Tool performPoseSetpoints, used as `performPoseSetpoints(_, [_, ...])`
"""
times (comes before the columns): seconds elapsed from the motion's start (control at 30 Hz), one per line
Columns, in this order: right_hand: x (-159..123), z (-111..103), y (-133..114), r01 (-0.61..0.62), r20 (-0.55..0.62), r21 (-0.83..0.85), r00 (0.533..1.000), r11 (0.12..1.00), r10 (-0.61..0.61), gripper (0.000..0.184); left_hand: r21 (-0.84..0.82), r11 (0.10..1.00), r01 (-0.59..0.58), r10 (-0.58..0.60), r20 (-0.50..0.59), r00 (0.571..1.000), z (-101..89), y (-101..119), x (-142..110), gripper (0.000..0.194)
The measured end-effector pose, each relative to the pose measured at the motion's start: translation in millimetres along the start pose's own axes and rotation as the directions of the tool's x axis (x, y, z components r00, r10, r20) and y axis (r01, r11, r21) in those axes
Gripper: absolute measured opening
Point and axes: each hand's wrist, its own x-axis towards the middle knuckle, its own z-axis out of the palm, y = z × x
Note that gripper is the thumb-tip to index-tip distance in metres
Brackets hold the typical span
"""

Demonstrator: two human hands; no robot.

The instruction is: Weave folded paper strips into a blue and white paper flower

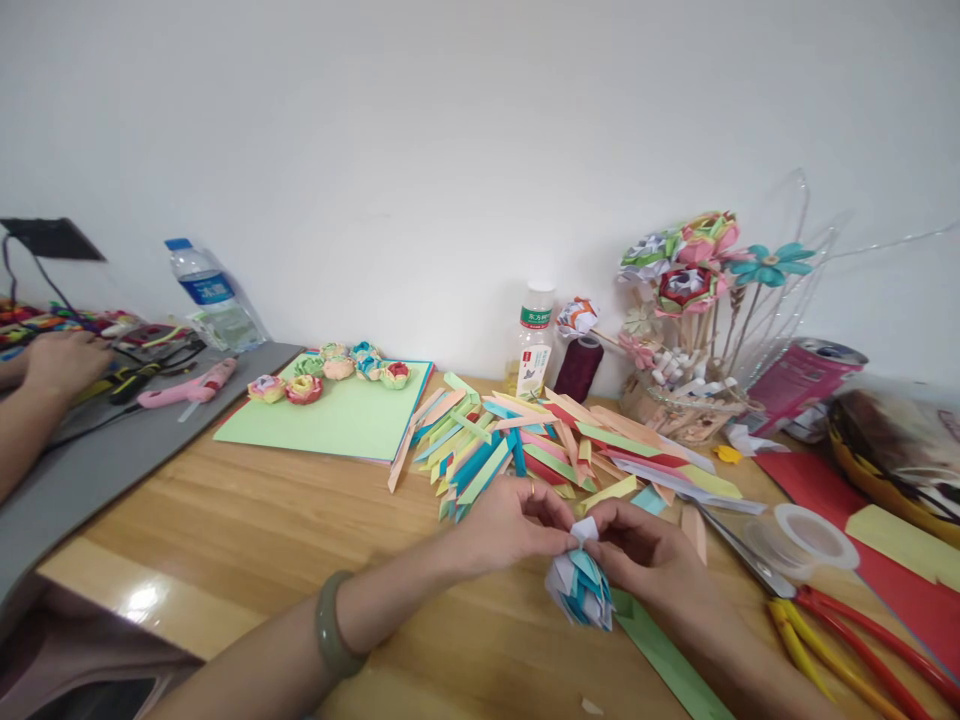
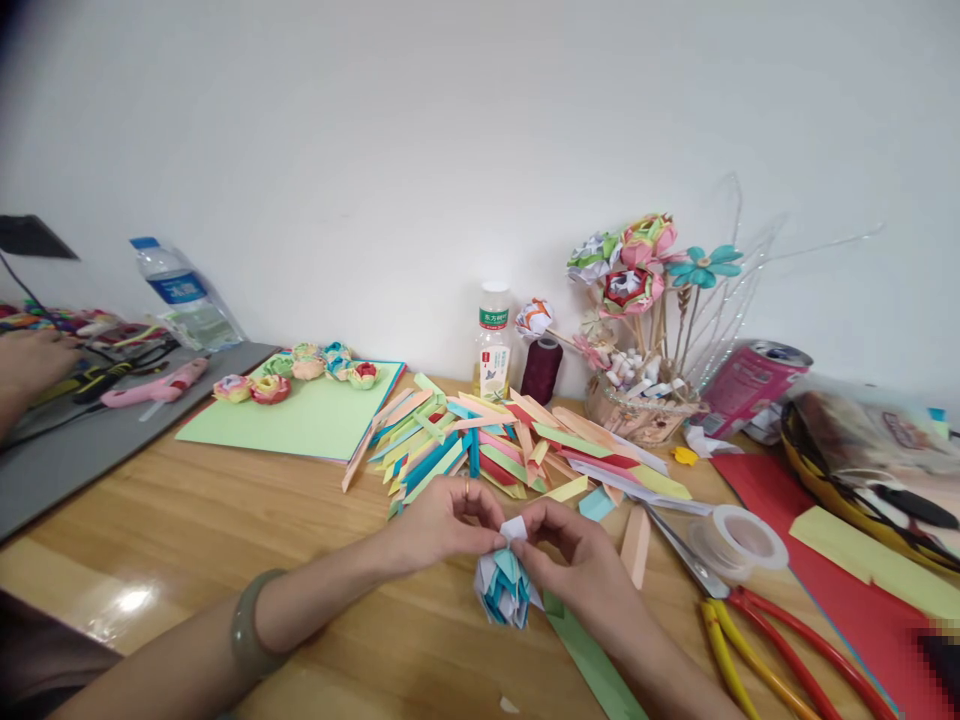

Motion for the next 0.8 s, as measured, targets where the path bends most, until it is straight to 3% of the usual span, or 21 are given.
performPoseSetpoints(0.2, [0.3,-1.1,-6.3,0.026,-0.012,-0.141,1.000,0.990,-0.028,0.021,0.038,0.999,-0.008,0.009,-0.024,1.000,-1.1,-3.7,1.8,0.023])
performPoseSetpoints(0.33, [0.5,-2.0,-7.1,0.105,-0.015,-0.297,0.993,0.949,-0.115,0.019,0.072,0.997,-0.031,0.034,-0.036,0.999,-1.1,-7.5,2.5,0.017])
performPoseSetpoints(0.47, [-1.5,-2.3,-9.1,0.199,-0.015,-0.438,0.974,0.877,-0.228,0.017,0.176,0.977,-0.120,0.133,-0.064,0.989,-1.6,-9.0,2.8,0.011])
performPoseSetpoints(0.8, [-4.0,-1.7,-2.3,0.361,-0.003,-0.530,0.904,0.767,-0.428,0.008,0.331,0.909,-0.254,0.289,-0.059,0.956,-2.0,-6.4,0.7,0.007])
